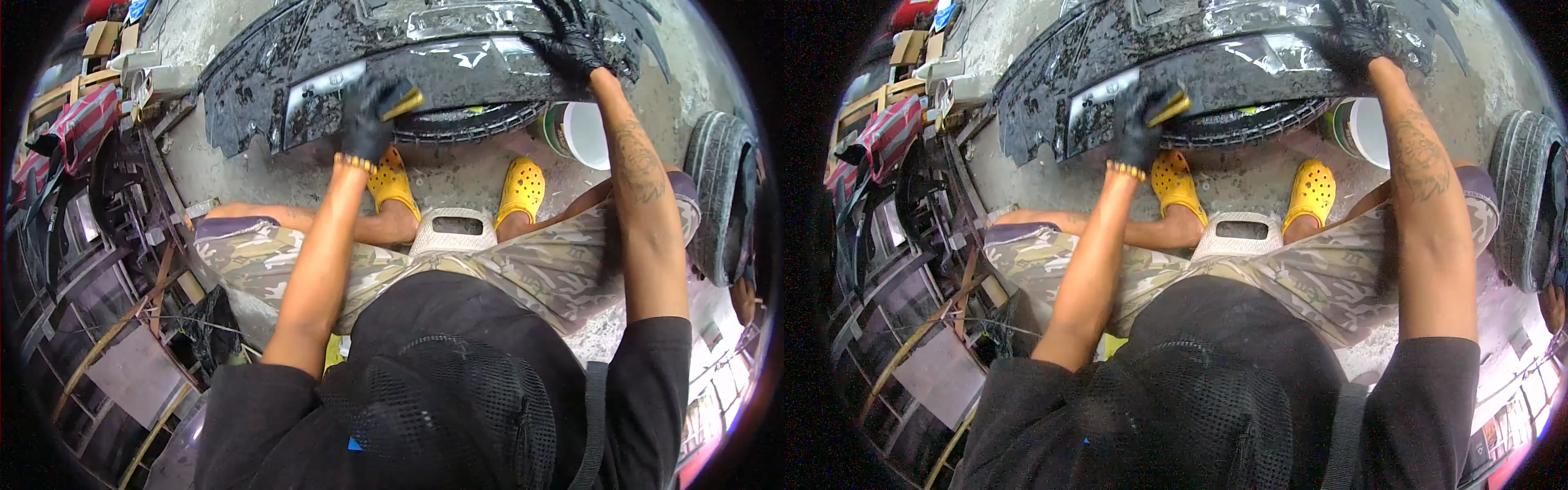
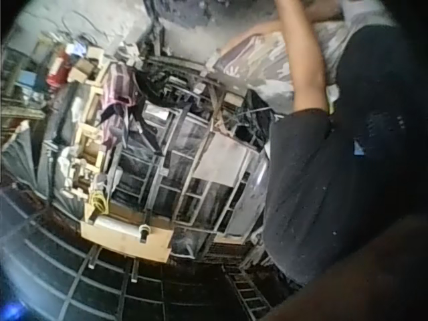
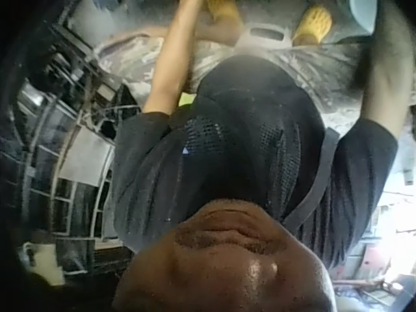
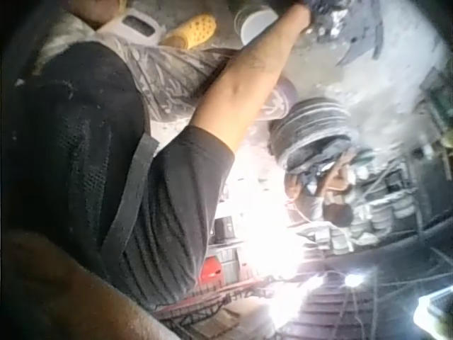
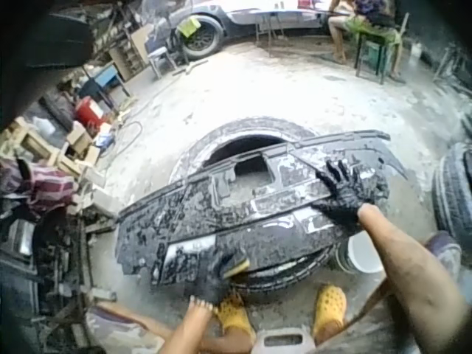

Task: Wet sanding a car bumper part with sandpaper and water.

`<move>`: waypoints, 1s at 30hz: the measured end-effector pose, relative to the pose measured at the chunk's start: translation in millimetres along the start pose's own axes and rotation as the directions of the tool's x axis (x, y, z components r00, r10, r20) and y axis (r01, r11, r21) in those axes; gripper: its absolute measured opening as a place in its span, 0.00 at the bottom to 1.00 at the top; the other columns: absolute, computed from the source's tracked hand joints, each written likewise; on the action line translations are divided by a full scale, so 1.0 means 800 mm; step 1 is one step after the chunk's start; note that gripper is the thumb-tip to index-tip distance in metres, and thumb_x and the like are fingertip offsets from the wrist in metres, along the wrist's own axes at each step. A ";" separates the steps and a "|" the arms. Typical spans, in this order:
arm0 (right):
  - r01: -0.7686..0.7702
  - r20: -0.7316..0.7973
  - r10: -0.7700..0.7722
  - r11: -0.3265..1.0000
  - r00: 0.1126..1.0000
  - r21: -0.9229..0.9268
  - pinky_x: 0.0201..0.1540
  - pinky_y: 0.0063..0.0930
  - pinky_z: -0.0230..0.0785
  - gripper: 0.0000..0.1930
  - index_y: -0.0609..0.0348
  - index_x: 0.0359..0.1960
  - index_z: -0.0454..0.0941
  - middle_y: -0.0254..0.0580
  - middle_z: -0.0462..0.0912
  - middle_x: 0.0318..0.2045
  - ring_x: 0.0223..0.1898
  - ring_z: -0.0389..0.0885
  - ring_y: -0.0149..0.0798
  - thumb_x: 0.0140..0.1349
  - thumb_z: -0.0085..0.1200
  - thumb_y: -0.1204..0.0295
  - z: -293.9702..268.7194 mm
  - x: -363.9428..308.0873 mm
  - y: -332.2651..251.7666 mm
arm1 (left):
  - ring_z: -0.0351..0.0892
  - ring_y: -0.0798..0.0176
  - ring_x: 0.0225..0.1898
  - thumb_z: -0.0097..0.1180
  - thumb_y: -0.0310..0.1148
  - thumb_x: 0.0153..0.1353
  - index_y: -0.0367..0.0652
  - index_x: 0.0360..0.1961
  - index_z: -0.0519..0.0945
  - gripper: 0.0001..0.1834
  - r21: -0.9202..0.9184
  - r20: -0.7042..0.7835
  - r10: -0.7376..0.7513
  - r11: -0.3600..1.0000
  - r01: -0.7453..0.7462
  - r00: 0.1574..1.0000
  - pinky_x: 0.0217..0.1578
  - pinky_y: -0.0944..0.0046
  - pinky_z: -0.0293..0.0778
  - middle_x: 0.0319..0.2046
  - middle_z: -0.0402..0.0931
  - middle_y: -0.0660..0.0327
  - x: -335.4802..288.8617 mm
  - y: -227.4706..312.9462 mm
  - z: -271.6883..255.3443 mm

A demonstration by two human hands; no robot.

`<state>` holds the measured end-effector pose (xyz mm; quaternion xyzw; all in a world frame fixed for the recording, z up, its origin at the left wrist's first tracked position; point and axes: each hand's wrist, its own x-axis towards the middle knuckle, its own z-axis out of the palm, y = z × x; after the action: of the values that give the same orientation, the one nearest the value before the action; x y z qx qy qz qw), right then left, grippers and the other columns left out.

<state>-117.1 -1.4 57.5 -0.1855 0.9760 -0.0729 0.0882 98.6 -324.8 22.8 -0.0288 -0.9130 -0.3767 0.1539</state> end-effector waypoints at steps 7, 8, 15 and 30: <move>0.008 -0.026 -0.008 0.999 1.000 0.032 0.76 0.62 0.28 0.47 0.38 0.73 0.61 0.51 0.47 0.78 0.78 0.35 0.60 0.54 0.60 0.36 -0.003 -0.004 -0.009 | 0.83 0.46 0.45 0.67 0.21 0.48 0.46 0.45 0.87 0.20 0.067 -0.047 0.057 0.996 -0.054 0.997 0.49 0.54 0.77 0.44 0.83 0.51 0.036 -0.039 0.015; 0.015 -0.030 -0.014 0.999 0.999 0.032 0.76 0.62 0.29 0.47 0.38 0.73 0.61 0.51 0.47 0.77 0.78 0.35 0.60 0.54 0.60 0.36 -0.004 -0.004 -0.008 | 0.82 0.46 0.46 0.67 0.21 0.46 0.46 0.45 0.87 0.21 0.041 -0.056 0.085 0.996 -0.082 0.995 0.50 0.54 0.77 0.44 0.83 0.51 0.037 -0.038 0.015; -0.033 0.028 0.033 0.999 0.999 0.023 0.76 0.60 0.28 0.46 0.37 0.73 0.61 0.47 0.46 0.78 0.78 0.35 0.59 0.55 0.60 0.35 -0.008 -0.005 -0.005 | 0.77 0.47 0.52 0.69 0.21 0.36 0.47 0.44 0.88 0.27 0.010 0.026 0.120 0.993 -0.120 0.992 0.63 0.52 0.68 0.44 0.82 0.52 0.004 0.010 -0.005; -0.017 0.020 0.017 1.000 1.000 -0.013 0.76 0.65 0.27 0.49 0.34 0.75 0.57 0.48 0.44 0.78 0.78 0.33 0.60 0.53 0.59 0.34 -0.002 0.004 -0.001 | 0.81 0.47 0.49 0.68 0.24 0.42 0.45 0.42 0.88 0.20 0.035 0.125 0.152 0.987 -0.158 0.980 0.56 0.54 0.73 0.41 0.84 0.53 0.028 0.043 0.023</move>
<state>-119.7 -3.4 58.5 -0.1786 0.9770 -0.0638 0.0975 78.7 -289.1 40.6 -0.1192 -0.9239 -0.3406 0.1274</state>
